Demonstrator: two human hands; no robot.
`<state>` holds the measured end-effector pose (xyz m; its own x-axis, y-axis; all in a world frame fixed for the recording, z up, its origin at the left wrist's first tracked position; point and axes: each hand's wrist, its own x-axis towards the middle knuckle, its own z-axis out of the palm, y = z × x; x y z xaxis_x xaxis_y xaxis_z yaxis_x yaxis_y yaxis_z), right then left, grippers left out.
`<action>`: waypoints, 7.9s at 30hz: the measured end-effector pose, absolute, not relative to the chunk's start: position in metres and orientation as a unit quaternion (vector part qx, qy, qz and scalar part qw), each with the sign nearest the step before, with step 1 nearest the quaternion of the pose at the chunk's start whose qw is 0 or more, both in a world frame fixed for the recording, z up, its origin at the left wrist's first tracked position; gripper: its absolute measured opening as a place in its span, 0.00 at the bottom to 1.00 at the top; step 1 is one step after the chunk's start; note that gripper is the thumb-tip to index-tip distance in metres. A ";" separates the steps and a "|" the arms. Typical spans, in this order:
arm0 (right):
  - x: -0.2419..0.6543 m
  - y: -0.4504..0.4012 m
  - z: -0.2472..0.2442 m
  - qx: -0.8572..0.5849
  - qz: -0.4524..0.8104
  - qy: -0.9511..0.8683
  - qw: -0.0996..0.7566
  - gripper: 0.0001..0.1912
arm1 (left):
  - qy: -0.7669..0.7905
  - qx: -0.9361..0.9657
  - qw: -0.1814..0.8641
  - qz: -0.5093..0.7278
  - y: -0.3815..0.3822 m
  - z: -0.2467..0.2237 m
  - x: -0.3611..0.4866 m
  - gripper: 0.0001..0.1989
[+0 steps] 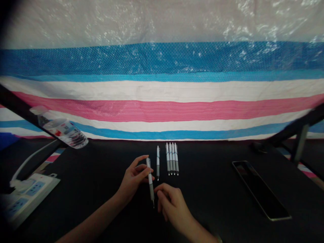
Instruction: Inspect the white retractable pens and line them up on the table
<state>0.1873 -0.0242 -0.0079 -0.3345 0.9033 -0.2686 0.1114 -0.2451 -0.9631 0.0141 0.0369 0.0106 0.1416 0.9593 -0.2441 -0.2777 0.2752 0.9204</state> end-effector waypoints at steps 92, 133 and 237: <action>0.211 -0.033 0.023 -0.559 0.543 -0.506 0.371 0.18 | 0.488 0.409 0.625 0.452 -0.026 0.002 0.005 0.14; 0.212 -0.035 0.017 -0.502 0.687 -0.328 0.410 0.22 | 0.477 0.383 0.607 0.507 -0.024 0.003 -0.002 0.13; 0.206 -0.041 -0.004 -0.501 0.684 -0.453 0.276 0.33 | 0.424 0.436 0.633 0.479 -0.009 0.003 -0.002 0.09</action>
<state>0.2060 -0.0413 -0.0044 -0.3457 0.8315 -0.4348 0.0756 -0.4372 -0.8962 -0.0017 -0.0088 0.0033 0.1815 0.9761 -0.1194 -0.2372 0.1613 0.9580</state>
